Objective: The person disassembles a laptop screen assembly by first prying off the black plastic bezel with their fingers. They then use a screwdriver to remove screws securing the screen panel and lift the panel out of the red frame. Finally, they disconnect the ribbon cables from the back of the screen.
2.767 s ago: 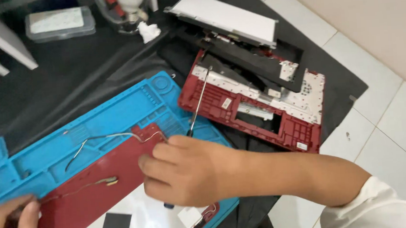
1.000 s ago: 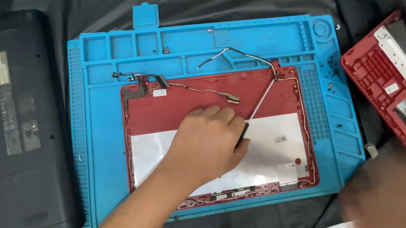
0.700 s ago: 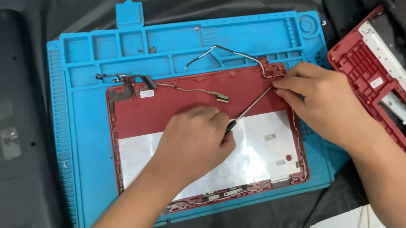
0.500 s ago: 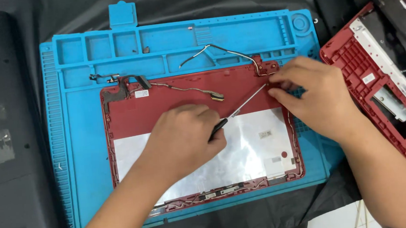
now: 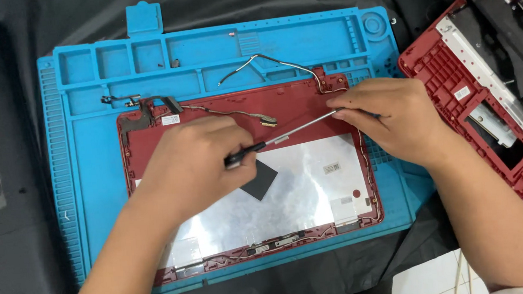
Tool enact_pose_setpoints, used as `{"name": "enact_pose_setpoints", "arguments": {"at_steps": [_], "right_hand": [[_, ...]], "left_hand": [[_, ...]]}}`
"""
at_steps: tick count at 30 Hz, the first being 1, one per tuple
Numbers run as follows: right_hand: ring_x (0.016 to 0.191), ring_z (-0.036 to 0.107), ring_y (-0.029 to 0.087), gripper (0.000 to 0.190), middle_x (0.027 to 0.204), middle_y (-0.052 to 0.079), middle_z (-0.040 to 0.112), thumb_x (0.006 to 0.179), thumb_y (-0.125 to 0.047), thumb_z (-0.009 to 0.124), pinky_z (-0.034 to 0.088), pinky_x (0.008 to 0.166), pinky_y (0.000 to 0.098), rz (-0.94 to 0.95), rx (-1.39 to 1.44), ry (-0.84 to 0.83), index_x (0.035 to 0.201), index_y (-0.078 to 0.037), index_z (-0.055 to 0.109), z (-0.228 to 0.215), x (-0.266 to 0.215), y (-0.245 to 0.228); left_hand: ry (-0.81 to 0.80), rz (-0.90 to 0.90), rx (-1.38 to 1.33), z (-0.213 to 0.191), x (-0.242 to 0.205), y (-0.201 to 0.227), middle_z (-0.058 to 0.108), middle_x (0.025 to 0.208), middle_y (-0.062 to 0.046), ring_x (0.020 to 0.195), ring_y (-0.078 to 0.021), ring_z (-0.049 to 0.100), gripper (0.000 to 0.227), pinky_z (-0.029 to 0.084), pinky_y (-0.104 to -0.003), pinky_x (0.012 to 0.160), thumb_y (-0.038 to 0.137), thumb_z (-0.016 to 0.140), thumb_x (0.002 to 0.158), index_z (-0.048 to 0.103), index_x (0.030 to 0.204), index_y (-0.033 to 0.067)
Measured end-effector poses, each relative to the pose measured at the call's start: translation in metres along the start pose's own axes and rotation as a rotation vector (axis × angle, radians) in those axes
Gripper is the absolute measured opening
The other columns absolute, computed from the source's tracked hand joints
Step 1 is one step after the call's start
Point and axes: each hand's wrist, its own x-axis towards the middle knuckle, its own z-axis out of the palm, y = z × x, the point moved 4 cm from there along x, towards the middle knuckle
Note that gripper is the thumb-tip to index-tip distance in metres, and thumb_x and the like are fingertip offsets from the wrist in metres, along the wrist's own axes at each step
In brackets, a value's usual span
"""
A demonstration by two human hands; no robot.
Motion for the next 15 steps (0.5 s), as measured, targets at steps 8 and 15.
{"name": "enact_pose_setpoints", "arguments": {"at_steps": [8, 15], "right_hand": [[0.076, 0.069, 0.023, 0.015, 0.091, 0.01, 0.07, 0.092, -0.006, 0.081, 0.053, 0.066, 0.0316, 0.13, -0.014, 0.025, 0.106, -0.003, 0.079, -0.011, 0.003, -0.004], [0.082, 0.071, 0.026, 0.016, 0.096, 0.011, 0.072, 0.086, -0.004, 0.078, 0.057, 0.071, 0.0336, 0.065, -0.018, -0.051, 0.102, -0.001, 0.078, 0.001, 0.001, -0.001]], "left_hand": [[0.03, -0.094, 0.02, -0.015, -0.002, -0.015, 0.066, 0.072, -0.007, 0.063, -0.0242, 0.064, 0.014, 0.051, -0.038, 0.057, 0.012, 0.08, 0.077, 0.073, 0.085, 0.0028], [0.023, -0.1, 0.041, -0.013, -0.003, -0.018, 0.066, 0.071, -0.007, 0.063, -0.0241, 0.064, 0.014, 0.051, -0.038, 0.058, 0.011, 0.081, 0.078, 0.073, 0.085, 0.0024]]}}
